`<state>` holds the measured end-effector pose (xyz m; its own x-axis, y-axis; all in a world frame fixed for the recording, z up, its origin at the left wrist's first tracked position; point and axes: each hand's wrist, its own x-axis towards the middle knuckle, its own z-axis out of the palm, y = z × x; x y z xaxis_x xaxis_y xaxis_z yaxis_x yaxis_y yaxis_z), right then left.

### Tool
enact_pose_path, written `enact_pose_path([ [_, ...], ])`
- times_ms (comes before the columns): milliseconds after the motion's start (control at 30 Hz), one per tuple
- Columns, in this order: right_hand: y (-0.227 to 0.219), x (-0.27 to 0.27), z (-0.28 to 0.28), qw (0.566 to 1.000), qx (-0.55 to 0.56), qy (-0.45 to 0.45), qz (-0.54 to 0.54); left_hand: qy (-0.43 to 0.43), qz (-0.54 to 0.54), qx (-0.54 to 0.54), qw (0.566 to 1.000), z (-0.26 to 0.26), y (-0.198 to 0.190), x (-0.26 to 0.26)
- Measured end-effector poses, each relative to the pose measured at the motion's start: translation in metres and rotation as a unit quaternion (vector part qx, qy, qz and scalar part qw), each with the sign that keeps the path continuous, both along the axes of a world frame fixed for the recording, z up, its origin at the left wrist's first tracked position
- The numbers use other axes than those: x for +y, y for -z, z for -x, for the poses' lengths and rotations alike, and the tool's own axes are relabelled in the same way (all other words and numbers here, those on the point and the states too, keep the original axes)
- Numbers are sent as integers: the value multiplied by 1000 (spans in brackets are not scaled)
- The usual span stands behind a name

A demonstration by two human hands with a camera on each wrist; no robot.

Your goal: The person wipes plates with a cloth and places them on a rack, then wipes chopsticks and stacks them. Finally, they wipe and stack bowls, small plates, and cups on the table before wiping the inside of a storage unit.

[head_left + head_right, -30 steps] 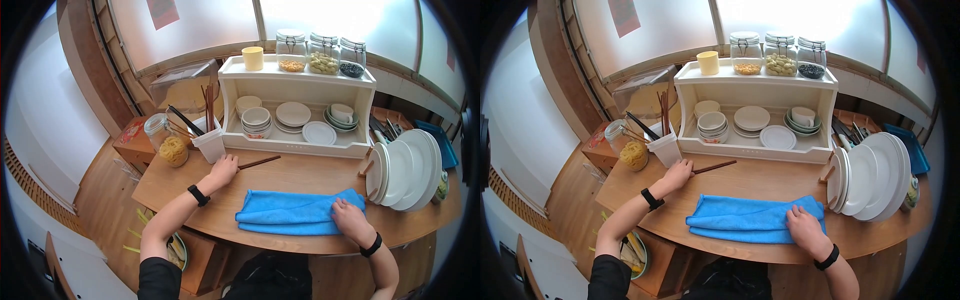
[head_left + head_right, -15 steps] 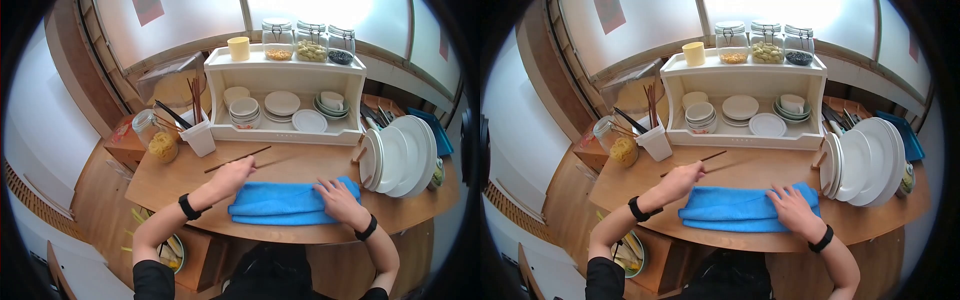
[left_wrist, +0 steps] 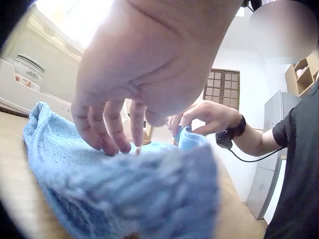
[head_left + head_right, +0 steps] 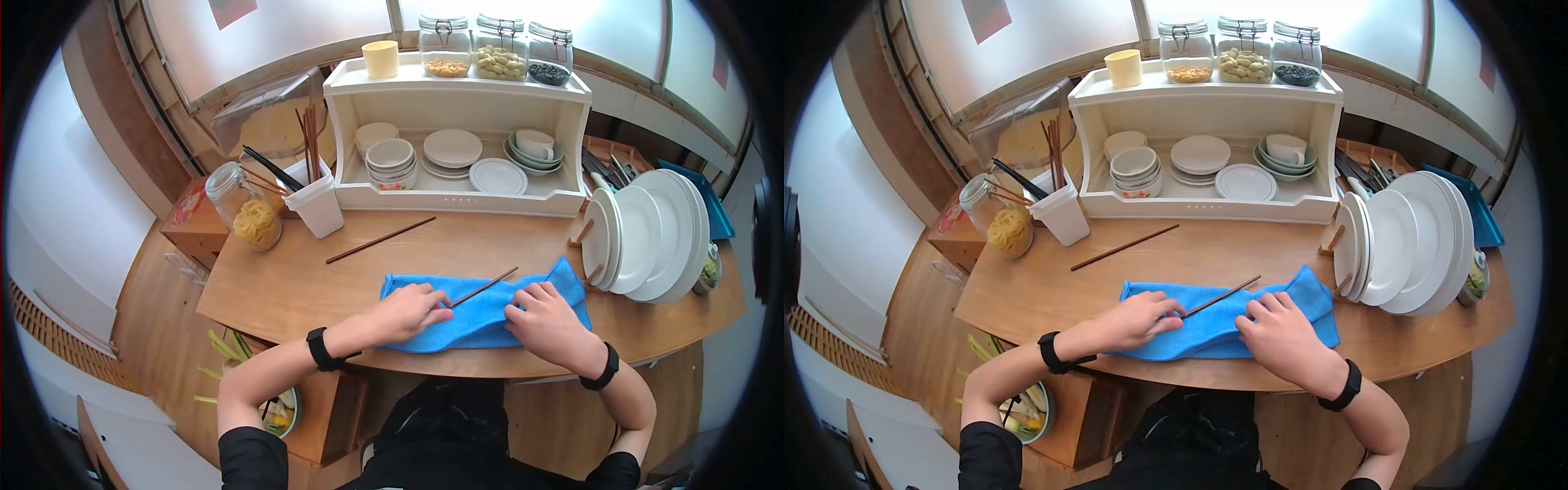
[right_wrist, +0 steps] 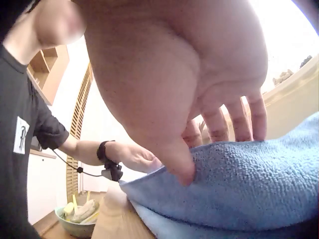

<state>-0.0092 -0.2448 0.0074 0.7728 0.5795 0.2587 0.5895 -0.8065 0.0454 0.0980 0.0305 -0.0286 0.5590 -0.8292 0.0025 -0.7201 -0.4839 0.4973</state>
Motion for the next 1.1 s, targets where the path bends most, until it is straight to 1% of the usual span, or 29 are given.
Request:
enact_pose_path([
  [33,-7,0,3,1000,25,1,-7,4,1,-13,1000,6,2,1],
  [67,-11,0,4,999,50,4,-13,-7,0,-49,999,13,5,3],
  [133,-14,-3,5,998,54,10,-17,-27,-1,-121,992,27,11,5],
  [167,-13,-5,8,998,57,14,-18,-23,14,-162,986,27,20,5],
  [267,-3,-14,15,995,55,55,58,-46,0,-101,994,21,27,6],
  [300,-3,-16,19,995,58,54,62,-32,32,-108,993,19,27,7],
  [400,-6,-20,31,995,63,57,60,-14,70,-54,996,22,21,10],
  [467,-15,-17,38,995,68,59,45,12,37,-51,998,26,15,9],
  [500,-16,-16,38,996,57,59,40,25,20,-48,998,27,13,8],
  [600,-20,-16,28,997,20,71,22,25,20,-18,999,27,11,6],
  [667,-12,-17,13,995,-12,94,9,2,43,-17,999,31,12,7],
  [700,-5,-15,8,991,-64,114,18,-10,56,-17,998,34,13,9],
  [767,7,-7,-3,973,-169,151,38,0,31,-119,992,48,5,15],
  [800,12,-3,-7,982,-137,130,25,2,20,-169,985,53,1,18],
  [833,18,3,-8,989,-104,107,14,6,-23,-166,986,53,0,23],
  [867,20,10,-7,994,-71,83,2,-18,-37,-149,988,48,6,25],
  [900,15,20,-5,999,-29,26,1,-42,-50,-132,989,38,18,26],
  [933,22,34,-6,1000,-22,8,-1,-65,-65,-115,989,34,20,26],
  [1000,47,61,-9,1000,-11,-27,-4,-83,-8,-289,954,39,14,18],
  [1033,53,66,-12,1000,-15,-22,-10,-89,21,-373,923,41,10,12],
  [1100,62,72,-17,999,-23,-10,-22,-43,-24,-356,933,48,20,7],
])
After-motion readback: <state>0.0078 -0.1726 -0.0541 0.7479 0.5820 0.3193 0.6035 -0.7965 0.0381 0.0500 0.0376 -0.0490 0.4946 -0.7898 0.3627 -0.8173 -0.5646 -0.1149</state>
